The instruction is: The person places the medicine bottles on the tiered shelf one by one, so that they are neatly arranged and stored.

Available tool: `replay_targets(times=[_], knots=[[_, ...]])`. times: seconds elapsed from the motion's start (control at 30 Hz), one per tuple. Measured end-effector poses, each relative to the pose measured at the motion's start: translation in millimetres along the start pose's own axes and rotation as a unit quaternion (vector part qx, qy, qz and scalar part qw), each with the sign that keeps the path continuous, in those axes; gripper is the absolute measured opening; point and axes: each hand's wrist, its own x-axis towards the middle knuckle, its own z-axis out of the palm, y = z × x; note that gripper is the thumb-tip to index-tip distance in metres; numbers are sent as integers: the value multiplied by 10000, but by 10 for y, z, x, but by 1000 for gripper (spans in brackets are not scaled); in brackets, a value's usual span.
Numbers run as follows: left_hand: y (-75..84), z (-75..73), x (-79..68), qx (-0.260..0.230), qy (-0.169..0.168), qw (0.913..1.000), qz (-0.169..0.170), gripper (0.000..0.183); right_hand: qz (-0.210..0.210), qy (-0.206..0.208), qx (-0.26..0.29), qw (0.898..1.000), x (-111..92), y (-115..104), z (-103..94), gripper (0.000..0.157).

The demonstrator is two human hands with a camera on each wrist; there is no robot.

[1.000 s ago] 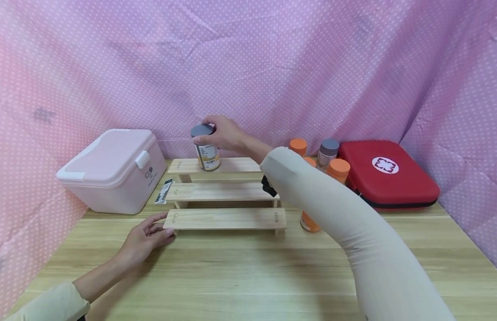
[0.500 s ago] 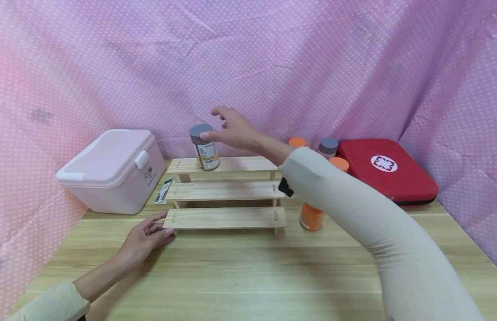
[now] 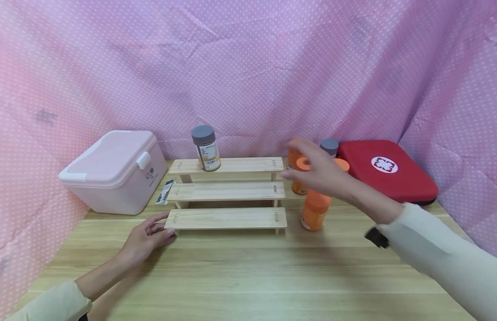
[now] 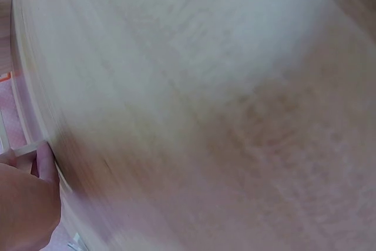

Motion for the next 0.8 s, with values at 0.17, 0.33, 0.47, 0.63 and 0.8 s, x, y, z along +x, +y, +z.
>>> replay_targets(times=[0.17,0.33,0.47,0.63,0.8], knots=[[2,-1,-1,29,-33,10000,-38,59,453,89,-85,9989,-365,385,-125,63],[2,1,15,37,22,9999,-93,59,778,-119,-72,9969,-578,642,-149,66],[3,-4,19,104,44,9999,-89,58,872,-362,102,9955,-670,737,-101,67],[6,-6,20,154,63,9998,-103,58,977,-678,435,9920,-710,787,-2,71],[9,-3,24,142,60,9998,-101,59,1046,-789,381,9906,-718,817,85,73]])
